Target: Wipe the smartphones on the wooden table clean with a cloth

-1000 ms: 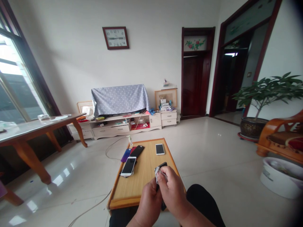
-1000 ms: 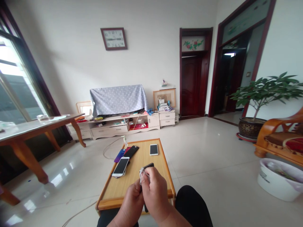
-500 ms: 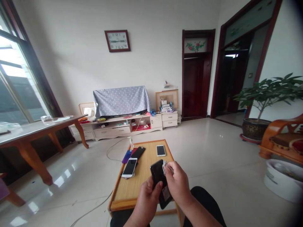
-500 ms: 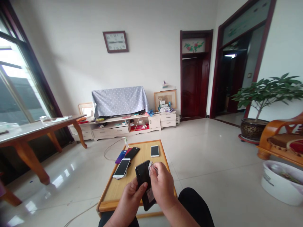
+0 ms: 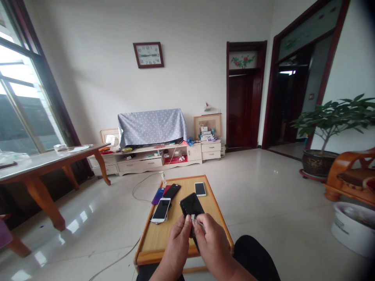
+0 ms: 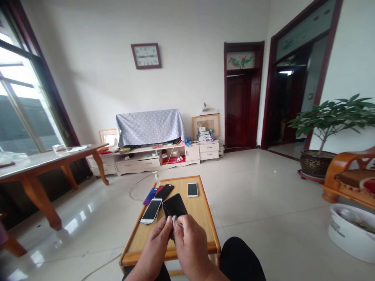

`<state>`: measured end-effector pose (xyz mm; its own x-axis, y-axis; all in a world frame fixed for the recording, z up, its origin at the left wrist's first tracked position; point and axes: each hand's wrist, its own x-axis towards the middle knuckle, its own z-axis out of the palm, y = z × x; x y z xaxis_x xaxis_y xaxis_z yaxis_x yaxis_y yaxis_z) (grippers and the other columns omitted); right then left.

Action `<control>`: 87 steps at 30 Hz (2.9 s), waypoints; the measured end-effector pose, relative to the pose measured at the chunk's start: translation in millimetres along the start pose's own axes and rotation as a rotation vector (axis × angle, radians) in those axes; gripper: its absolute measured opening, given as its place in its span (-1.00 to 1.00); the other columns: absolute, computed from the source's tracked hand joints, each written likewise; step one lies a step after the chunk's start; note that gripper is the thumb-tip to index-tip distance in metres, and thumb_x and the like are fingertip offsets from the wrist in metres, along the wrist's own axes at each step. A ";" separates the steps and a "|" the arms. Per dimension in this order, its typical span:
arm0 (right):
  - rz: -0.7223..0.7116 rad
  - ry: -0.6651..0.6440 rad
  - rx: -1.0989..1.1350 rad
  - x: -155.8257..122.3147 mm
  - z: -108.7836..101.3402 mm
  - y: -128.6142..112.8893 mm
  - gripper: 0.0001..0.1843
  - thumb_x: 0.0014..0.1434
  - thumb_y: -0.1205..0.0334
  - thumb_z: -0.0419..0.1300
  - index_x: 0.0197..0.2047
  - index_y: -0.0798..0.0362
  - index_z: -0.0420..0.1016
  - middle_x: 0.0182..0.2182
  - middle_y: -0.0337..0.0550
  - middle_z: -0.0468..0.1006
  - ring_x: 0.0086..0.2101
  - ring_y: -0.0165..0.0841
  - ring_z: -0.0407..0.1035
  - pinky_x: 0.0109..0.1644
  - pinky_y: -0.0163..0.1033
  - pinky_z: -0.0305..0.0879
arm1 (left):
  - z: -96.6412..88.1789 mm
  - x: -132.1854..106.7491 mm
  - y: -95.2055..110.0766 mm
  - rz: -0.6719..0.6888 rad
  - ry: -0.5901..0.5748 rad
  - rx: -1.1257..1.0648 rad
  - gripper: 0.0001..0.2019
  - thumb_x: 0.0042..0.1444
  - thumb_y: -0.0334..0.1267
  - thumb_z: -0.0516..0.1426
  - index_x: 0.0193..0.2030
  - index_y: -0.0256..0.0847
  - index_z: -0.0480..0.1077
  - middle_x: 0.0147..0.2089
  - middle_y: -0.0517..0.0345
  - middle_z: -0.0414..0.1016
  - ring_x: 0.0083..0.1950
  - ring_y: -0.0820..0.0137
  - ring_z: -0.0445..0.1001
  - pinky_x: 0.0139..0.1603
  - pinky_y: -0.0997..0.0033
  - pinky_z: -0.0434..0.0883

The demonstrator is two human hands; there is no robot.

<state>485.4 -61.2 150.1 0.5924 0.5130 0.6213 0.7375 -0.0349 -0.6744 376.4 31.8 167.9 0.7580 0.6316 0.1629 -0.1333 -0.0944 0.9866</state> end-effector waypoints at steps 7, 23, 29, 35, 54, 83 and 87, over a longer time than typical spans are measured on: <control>0.019 0.112 -0.069 8.1 -3.7 2.3 -0.77 0.41 0.04 0.06 -0.22 -0.07 0.43 -0.36 -0.23 0.56 -0.36 -0.31 0.46 -0.29 -0.28 0.22 | 0.0 0.1 15.4 0.004 0.091 0.023 -0.60 0.27 0.11 0.14 -0.10 -0.22 0.52 -0.21 0.14 0.52 -0.13 0.30 0.40 -0.08 0.35 0.40; -0.128 0.023 -0.204 3.3 8.6 -4.3 -0.77 0.44 0.12 0.03 -0.23 -0.05 0.43 -0.37 -0.23 0.56 -0.37 -0.33 0.46 -0.30 -0.28 0.13 | -3.0 26.6 6.8 0.004 0.132 -0.165 -0.63 0.20 0.11 0.22 -0.28 -0.21 0.45 -0.37 0.26 0.32 -0.32 0.47 0.22 -0.28 0.47 0.25; -0.069 0.085 -0.201 32.5 -1.5 -2.9 -0.75 0.42 0.04 0.04 -0.19 -0.05 0.45 -0.31 -0.20 0.60 -0.31 -0.29 0.48 -0.26 -0.27 0.19 | -2.1 46.7 34.8 0.029 0.100 -0.267 -0.64 0.18 0.09 0.24 -0.36 -0.21 0.44 -0.48 0.34 0.27 -0.43 0.52 0.14 -0.36 0.48 0.18; 0.077 0.069 0.061 24.5 0.0 -1.8 -0.72 0.38 -0.08 0.10 -0.19 -0.07 0.44 -0.35 -0.24 0.59 -0.36 -0.32 0.47 -0.29 -0.31 0.29 | -10.1 51.8 42.8 0.050 0.119 -0.290 -0.61 0.18 0.07 0.26 -0.45 -0.20 0.38 -0.51 0.34 0.25 -0.42 0.51 0.16 -0.35 0.48 0.16; 0.019 -0.108 -0.127 -15.2 24.2 2.1 -0.76 0.41 0.03 0.04 -0.20 -0.08 0.45 -0.33 -0.22 0.62 -0.35 -0.31 0.52 -0.33 -0.30 0.21 | -22.8 26.8 -3.1 -0.010 0.312 -0.142 -0.50 0.04 0.20 0.29 -0.51 -0.16 0.23 -0.48 0.35 0.14 -0.39 0.49 0.08 -0.35 0.46 0.13; 0.129 -0.136 0.042 -13.7 30.8 6.2 -0.69 0.39 -0.10 0.05 -0.24 -0.09 0.41 -0.40 -0.24 0.58 -0.41 -0.29 0.49 -0.37 -0.30 0.23 | -16.3 23.7 -13.7 -0.015 0.364 -0.055 -0.55 0.00 0.11 0.28 -0.53 -0.12 0.18 -0.56 0.37 0.16 -0.49 0.50 0.13 -0.44 0.46 0.15; 0.103 -0.154 0.029 -11.6 27.5 4.8 -0.71 0.38 -0.08 0.06 -0.24 -0.09 0.41 -0.39 -0.25 0.58 -0.40 -0.29 0.49 -0.35 -0.30 0.25 | -16.9 22.8 -14.4 -0.055 0.326 -0.120 -0.58 -0.03 0.12 0.32 -0.46 -0.16 0.28 -0.52 0.34 0.27 -0.47 0.49 0.24 -0.42 0.47 0.24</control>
<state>473.2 -43.7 128.7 0.6059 0.6333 0.4814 0.6645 -0.0703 -0.7439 384.9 60.5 157.2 0.5248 0.8476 0.0781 -0.1868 0.0252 0.9821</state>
